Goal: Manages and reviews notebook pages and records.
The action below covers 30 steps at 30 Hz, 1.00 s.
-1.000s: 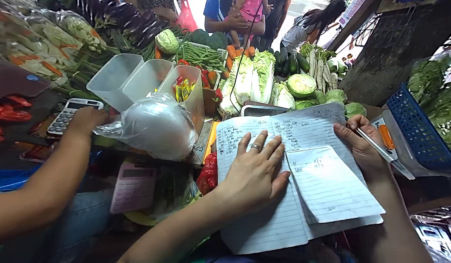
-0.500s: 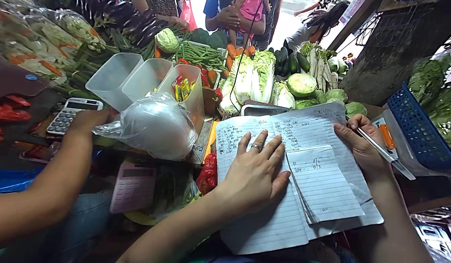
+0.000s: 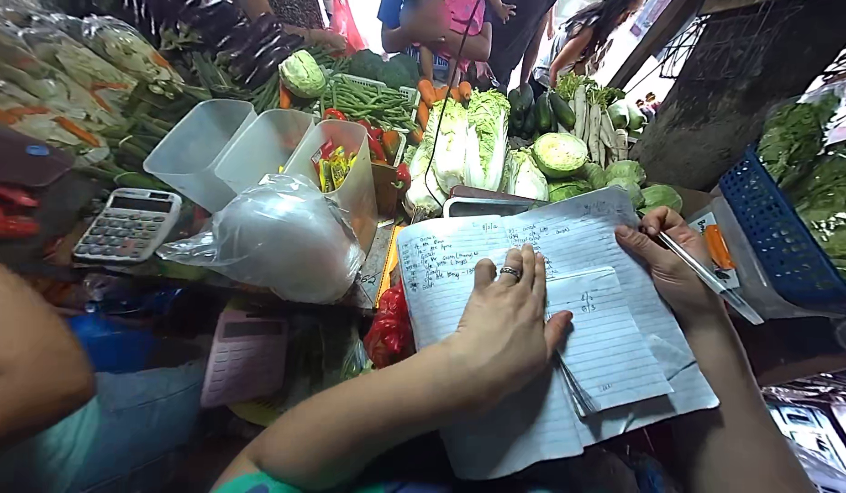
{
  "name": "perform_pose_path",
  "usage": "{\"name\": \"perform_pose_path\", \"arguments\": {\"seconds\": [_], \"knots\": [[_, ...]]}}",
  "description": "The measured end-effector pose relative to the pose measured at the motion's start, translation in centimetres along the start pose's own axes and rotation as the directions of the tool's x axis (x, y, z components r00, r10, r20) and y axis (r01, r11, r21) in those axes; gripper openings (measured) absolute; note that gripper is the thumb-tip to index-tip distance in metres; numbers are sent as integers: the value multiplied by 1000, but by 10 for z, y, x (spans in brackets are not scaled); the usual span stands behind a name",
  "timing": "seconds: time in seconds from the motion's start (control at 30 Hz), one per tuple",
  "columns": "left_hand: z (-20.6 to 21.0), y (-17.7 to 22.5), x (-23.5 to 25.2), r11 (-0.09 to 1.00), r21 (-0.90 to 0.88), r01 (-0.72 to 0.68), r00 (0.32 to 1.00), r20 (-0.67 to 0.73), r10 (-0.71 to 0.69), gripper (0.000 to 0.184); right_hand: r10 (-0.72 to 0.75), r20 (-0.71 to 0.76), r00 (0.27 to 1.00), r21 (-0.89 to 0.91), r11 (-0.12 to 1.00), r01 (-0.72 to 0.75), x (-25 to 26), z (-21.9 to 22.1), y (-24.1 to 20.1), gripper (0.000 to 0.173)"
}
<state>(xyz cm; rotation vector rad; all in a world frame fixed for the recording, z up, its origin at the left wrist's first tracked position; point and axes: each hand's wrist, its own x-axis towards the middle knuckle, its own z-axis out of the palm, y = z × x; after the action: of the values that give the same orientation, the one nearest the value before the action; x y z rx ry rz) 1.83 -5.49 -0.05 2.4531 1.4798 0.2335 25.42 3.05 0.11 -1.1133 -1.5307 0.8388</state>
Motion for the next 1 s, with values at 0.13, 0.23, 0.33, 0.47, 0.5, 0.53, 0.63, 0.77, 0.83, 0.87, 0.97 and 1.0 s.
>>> {"name": "perform_pose_path", "arguments": {"seconds": [0.13, 0.23, 0.33, 0.47, 0.5, 0.53, 0.63, 0.77, 0.83, 0.87, 0.97, 1.0], "knots": [[7, -3, -4, 1000, 28, -9, 997, -70, 11, 73, -21, 8, 1000, 0, 1000, 21, -1, 0, 1, 27], [9, -4, -5, 999, 37, -13, 995, -100, 17, 73, -29, -1, 1000, -6, 1000, 29, 0, 0, 1, 28], [10, -4, -5, 999, 50, -18, 994, -105, 23, 73, -39, -2, 999, -14, 999, 39, -1, 0, 1, 28], [13, -5, -6, 998, 65, -19, 990, -138, 28, 73, -38, 5, 999, -11, 999, 39, -1, -1, 0, 26], [14, -5, -6, 998, 67, -20, 987, -156, 31, 73, -41, 11, 999, -7, 999, 41, -1, -1, 1, 26], [15, -5, -6, 997, 69, -21, 986, -164, 32, 73, -42, 15, 999, -1, 999, 42, -1, -2, 2, 26], [13, -6, -6, 998, 64, -22, 989, -146, 31, 74, -30, 15, 999, 25, 999, 30, -1, -2, 1, 26], [13, -6, -6, 998, 60, -28, 988, -148, 37, 74, -3, 13, 1000, 58, 998, 2, -1, -3, 1, 26], [13, -6, -6, 998, 57, -30, 990, -132, 37, 74, 6, 13, 1000, 73, 997, -7, -1, -3, 0, 26], [12, -6, -6, 998, 55, -29, 992, -124, 36, 74, 7, 15, 1000, 77, 997, -8, -1, -3, 0, 26], [13, -6, -6, 998, 52, -28, 990, -137, 35, 74, 6, 14, 1000, 78, 997, -7, -1, -3, 0, 26], [13, -6, -6, 998, 51, -29, 990, -139, 36, 74, 6, 13, 1000, 82, 997, -7, -1, -3, 0, 26]]}}
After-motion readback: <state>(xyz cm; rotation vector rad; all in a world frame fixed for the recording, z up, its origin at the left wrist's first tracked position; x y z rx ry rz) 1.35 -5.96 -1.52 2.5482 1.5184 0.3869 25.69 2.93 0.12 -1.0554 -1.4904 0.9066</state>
